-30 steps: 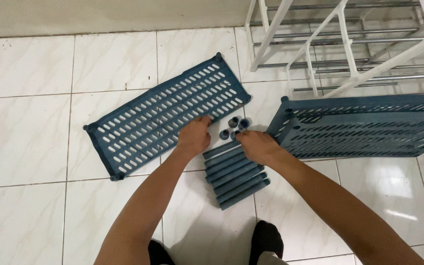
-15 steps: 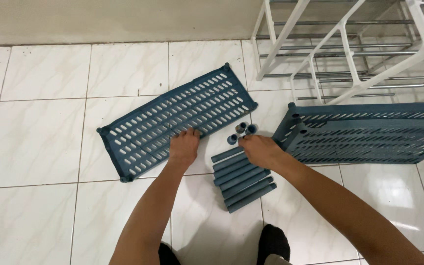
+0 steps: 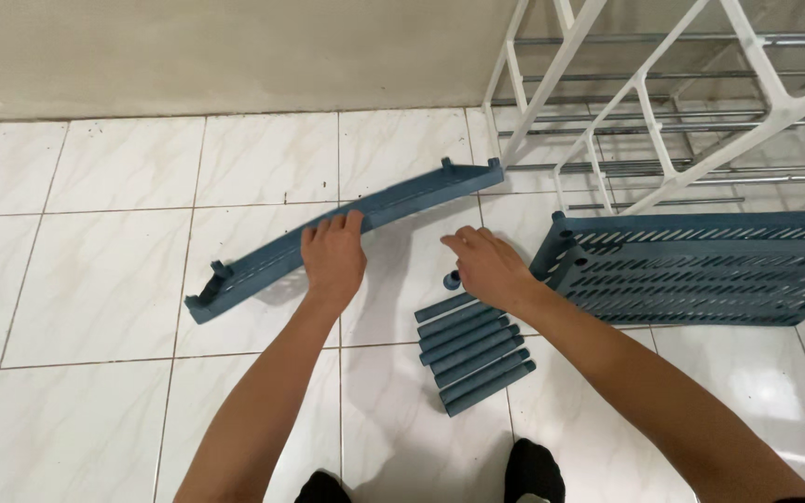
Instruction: The person assembles a plastic shelf by inserting cylindrical legs into the corner holes of perforated plastic panels. The person aligns the panels and secures the legs one at a time, building a two-tier structure on a tiled floor.
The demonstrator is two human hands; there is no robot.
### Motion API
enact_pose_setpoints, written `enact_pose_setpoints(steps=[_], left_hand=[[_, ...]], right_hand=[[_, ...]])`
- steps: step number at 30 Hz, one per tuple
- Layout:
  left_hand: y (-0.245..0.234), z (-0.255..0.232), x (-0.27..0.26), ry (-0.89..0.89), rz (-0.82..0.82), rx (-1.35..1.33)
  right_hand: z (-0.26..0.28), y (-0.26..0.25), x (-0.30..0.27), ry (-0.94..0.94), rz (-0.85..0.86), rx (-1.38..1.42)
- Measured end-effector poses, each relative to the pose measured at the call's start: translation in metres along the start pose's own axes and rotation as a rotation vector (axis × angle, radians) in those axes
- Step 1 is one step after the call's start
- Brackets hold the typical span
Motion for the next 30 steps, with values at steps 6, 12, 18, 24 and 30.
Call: enact_pose_setpoints(steps=[6,12,18,24,30], left_hand=[[-0.069,0.013,0.01,-0.009,-0.166,-0.164],[-0.098,0.027,-0.005,-0.106,-0.076,-0.211],[-0.117,0.039,0.001,-0.159,-0.01,-0.21],[-0.125,0.047,0.008,-0.29,0.065,-0.243],[-0.121,0.057,0.013,-0.393,0.193,-0.308]], right_hand=[[0.012,-0.051,0.019,-0.039,-0.245,0.055],[0.011,-0.032,0.014,0.043,-0.06,0.024],[0.061,0.003,0.0,-0.223,-0.018,-0.155],[0.105,0.025,-0.019,-0.547,-0.046,-0.321],[0.034,0.008,-0.027,0.419,-0.497,0.313]])
Point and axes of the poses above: each hand's wrist, its own x-axis towards the middle knuckle, its own y-axis out of the palm, z = x × y, the point moved 10 cm from there along x, towards the middle knuckle, and after that the axes turned 15 degrees about -z, right-handed, at the moved point
